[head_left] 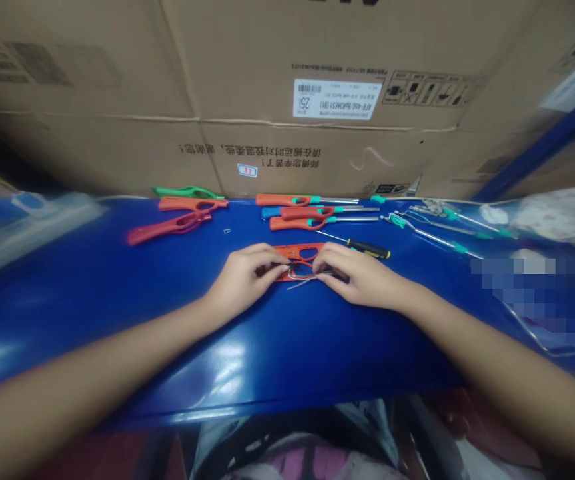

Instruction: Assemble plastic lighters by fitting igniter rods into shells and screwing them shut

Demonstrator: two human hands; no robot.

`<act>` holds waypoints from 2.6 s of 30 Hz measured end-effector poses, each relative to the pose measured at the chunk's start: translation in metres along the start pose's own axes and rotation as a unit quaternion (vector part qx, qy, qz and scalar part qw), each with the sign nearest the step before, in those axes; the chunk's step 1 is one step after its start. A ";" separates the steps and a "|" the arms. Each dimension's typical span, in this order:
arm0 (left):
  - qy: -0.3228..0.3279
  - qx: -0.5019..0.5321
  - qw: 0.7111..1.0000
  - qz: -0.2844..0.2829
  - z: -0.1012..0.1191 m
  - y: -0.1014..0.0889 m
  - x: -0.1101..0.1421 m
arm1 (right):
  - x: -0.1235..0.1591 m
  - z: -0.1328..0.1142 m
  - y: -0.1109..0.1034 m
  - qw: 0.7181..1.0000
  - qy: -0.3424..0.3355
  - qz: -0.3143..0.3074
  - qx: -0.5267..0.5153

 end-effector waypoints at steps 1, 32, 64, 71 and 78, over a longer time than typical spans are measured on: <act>-0.002 0.003 1.000 0.004 0.000 0.000 0.000 | 0.000 0.001 0.001 1.000 0.002 0.003 -0.005; 0.142 -0.265 0.942 -0.149 0.023 -0.017 -0.001 | -0.001 0.006 -0.003 0.999 0.017 0.044 -0.011; 0.190 -0.284 0.934 -0.100 0.011 -0.012 0.000 | -0.002 0.004 -0.003 0.999 0.003 0.036 -0.005; 0.188 -0.305 0.927 -0.111 0.020 -0.016 -0.001 | 0.000 0.009 -0.007 0.997 0.052 0.060 -0.024; 0.112 -0.193 0.972 -0.077 0.008 -0.010 0.002 | -0.001 0.010 -0.009 0.996 0.051 0.065 -0.014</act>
Point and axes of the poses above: each hand's wrist, its own x-axis away from the middle knuckle, its own y-axis out of the palm, z = x × y, the point moved 1 cm from there along -x, towards the middle knuckle, and after that the axes turned 13 degrees about z, right-handed, at the moved point
